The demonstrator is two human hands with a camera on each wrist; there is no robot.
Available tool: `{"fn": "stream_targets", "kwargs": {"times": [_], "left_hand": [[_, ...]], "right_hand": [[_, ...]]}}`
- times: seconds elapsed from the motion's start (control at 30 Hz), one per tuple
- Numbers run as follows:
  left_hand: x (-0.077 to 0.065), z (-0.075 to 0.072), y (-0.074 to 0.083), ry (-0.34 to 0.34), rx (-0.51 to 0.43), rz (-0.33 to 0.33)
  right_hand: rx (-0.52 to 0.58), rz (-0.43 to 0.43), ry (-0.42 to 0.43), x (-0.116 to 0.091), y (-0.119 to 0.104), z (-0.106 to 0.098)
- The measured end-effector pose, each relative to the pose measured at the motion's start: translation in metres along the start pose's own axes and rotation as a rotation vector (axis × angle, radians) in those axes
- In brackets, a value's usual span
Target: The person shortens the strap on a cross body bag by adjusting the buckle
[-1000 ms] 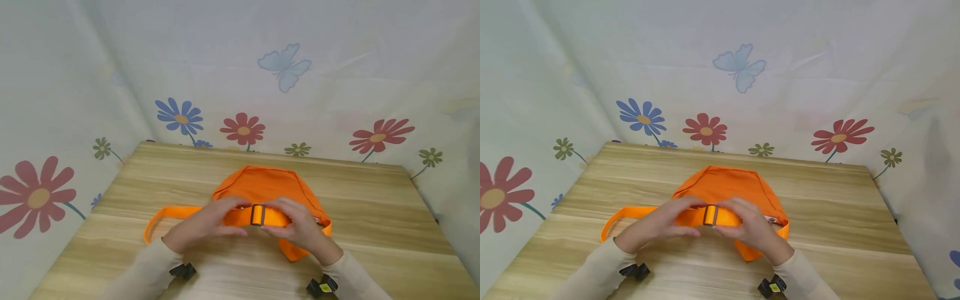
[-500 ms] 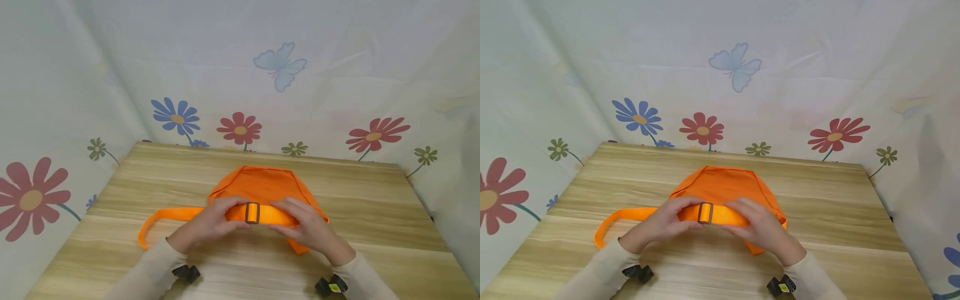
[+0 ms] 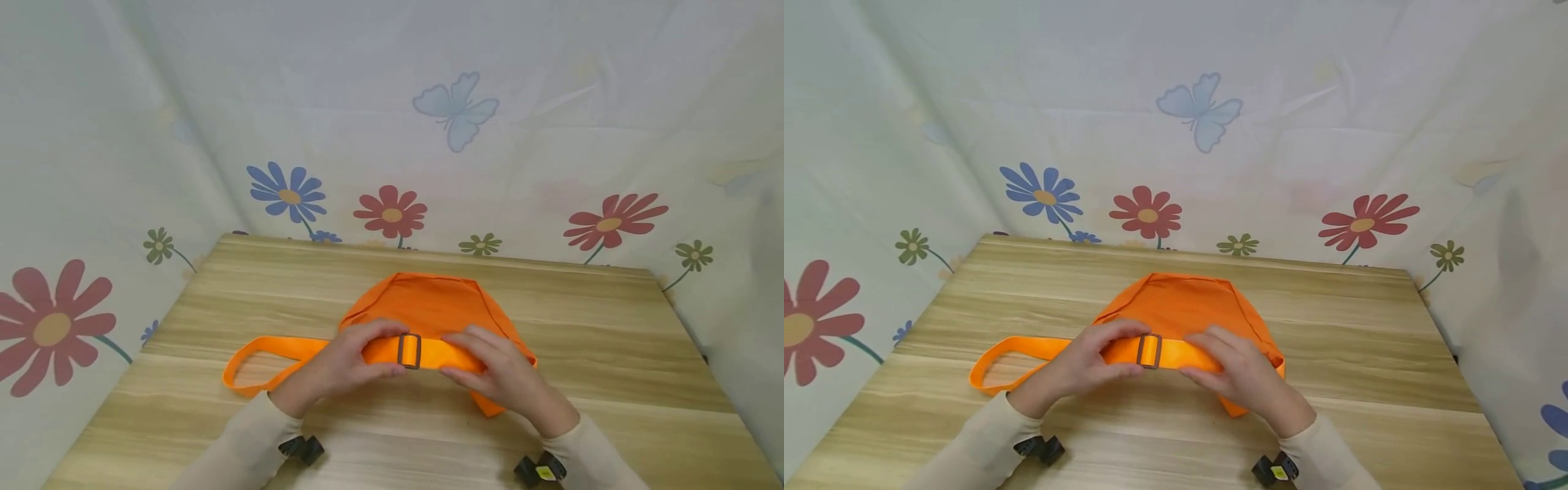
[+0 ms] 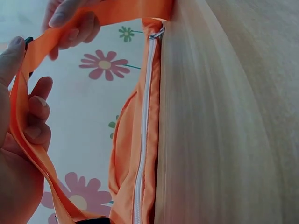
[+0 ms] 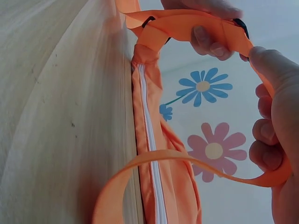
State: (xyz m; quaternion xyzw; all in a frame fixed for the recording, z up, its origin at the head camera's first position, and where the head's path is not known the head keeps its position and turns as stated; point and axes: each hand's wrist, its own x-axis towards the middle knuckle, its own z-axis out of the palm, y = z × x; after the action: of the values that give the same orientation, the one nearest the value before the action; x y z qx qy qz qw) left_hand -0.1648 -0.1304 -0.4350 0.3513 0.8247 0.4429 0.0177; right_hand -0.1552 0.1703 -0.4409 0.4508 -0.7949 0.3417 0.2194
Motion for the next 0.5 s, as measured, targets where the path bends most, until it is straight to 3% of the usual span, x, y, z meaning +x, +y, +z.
{"fn": "stream_targets", "kwargs": {"times": [0.3,0.5], "left_hand": [[-0.002,0.004,-0.003,0.073,-0.013,0.060],[-0.002,0.006,-0.004,0.052,-0.032,0.068]], "right_hand": [[0.023,0.004,0.020,0.003,0.000,0.008],[0.035,0.023,-0.001,0.004,-0.003,0.014]]}}
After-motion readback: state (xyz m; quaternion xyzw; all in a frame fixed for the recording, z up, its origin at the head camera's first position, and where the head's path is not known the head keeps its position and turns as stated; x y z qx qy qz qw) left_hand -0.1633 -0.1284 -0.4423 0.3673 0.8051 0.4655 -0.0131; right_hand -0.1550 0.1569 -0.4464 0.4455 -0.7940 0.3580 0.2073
